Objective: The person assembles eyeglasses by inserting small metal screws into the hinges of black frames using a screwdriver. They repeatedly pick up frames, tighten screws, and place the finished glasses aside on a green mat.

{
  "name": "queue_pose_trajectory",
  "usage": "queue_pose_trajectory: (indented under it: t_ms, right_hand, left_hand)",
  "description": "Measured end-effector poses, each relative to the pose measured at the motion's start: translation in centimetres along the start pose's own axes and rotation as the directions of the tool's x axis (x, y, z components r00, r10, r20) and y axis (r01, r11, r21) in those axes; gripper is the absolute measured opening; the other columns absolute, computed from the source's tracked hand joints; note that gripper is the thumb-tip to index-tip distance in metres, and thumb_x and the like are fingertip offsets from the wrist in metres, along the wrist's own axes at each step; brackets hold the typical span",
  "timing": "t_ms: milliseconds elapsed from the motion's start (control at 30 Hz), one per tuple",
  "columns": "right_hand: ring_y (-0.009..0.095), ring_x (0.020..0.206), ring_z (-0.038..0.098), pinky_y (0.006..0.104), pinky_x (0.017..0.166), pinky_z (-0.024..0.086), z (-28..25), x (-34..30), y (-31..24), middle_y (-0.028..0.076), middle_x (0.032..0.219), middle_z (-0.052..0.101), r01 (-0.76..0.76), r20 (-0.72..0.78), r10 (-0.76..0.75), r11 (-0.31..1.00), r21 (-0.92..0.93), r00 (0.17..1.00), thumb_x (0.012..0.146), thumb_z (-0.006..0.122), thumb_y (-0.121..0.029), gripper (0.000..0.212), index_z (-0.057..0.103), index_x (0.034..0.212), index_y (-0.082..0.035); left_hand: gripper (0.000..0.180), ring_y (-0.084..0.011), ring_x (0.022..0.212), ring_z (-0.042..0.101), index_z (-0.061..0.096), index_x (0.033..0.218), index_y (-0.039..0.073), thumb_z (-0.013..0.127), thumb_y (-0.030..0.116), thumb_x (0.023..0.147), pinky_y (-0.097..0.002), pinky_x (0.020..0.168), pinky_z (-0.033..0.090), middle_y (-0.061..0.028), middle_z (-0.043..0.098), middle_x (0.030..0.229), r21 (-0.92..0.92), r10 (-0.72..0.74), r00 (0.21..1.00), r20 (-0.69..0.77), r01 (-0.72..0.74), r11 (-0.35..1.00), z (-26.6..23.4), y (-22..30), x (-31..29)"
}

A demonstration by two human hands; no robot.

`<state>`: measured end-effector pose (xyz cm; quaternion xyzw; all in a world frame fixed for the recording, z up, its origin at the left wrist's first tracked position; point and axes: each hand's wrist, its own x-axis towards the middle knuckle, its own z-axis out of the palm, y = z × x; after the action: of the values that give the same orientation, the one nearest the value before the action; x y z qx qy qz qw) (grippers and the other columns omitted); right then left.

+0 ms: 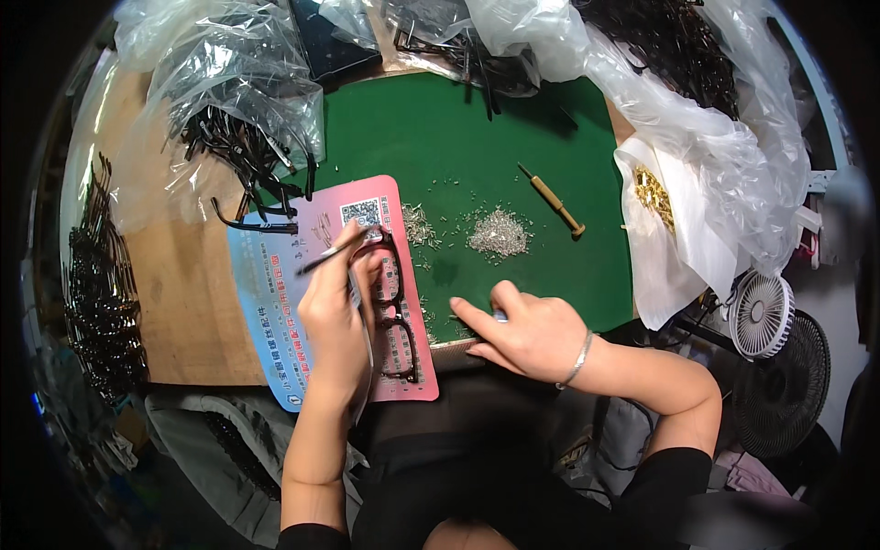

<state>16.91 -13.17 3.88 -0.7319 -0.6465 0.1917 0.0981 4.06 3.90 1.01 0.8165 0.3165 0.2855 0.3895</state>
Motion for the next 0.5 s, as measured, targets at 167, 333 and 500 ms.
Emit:
queue_pose_trajectory:
  t_ms: [167,333,500]
  right_hand:
    - [0.024,0.063,0.06,0.035,0.05,0.05,-1.4,-2.0,1.1,0.012,0.088,0.045,-0.137,0.059,0.129,0.978,0.156,0.99,0.078,0.065,-0.027,0.048,0.047,0.12,-0.012]
    - [0.022,0.063,0.059,0.033,0.048,0.049,0.3,-1.7,0.4,0.01,0.087,0.046,-0.074,-0.062,0.083,0.987,0.143,0.995,0.078,0.062,-0.016,0.038,0.053,0.115,-0.013]
    - [0.019,0.059,0.057,0.0304,0.046,0.048,0.4,-1.2,0.0,0.007,0.083,0.047,0.004,-0.119,0.004,0.998,0.07,0.993,0.072,0.065,-0.013,0.039,0.059,0.111,-0.014]
  left_hand:
    - [0.023,-0.0096,0.059,0.045,0.06,0.112,0.0,0.05,0.005,0.092,-0.021,0.055,0.039,-0.0057,0.056,0.08,-0.039,-0.31,0.926,0.215,0.325,0.945,-5.0,-0.2,-3.6]
    - [0.024,-0.0174,0.075,0.052,0.063,0.107,0.002,0.058,-0.001,0.084,-0.0264,0.067,0.044,-0.0095,0.055,0.086,0.16,-0.004,0.994,0.113,-0.015,0.987,-3.6,-1.8,-4.0]
    - [0.012,-0.0198,0.073,0.059,0.061,0.091,-0.002,0.063,-0.003,0.079,-0.028,0.064,0.049,-0.0118,0.061,0.085,0.076,-0.152,0.988,-0.028,0.154,0.985,-3.0,-2.5,-4.6]
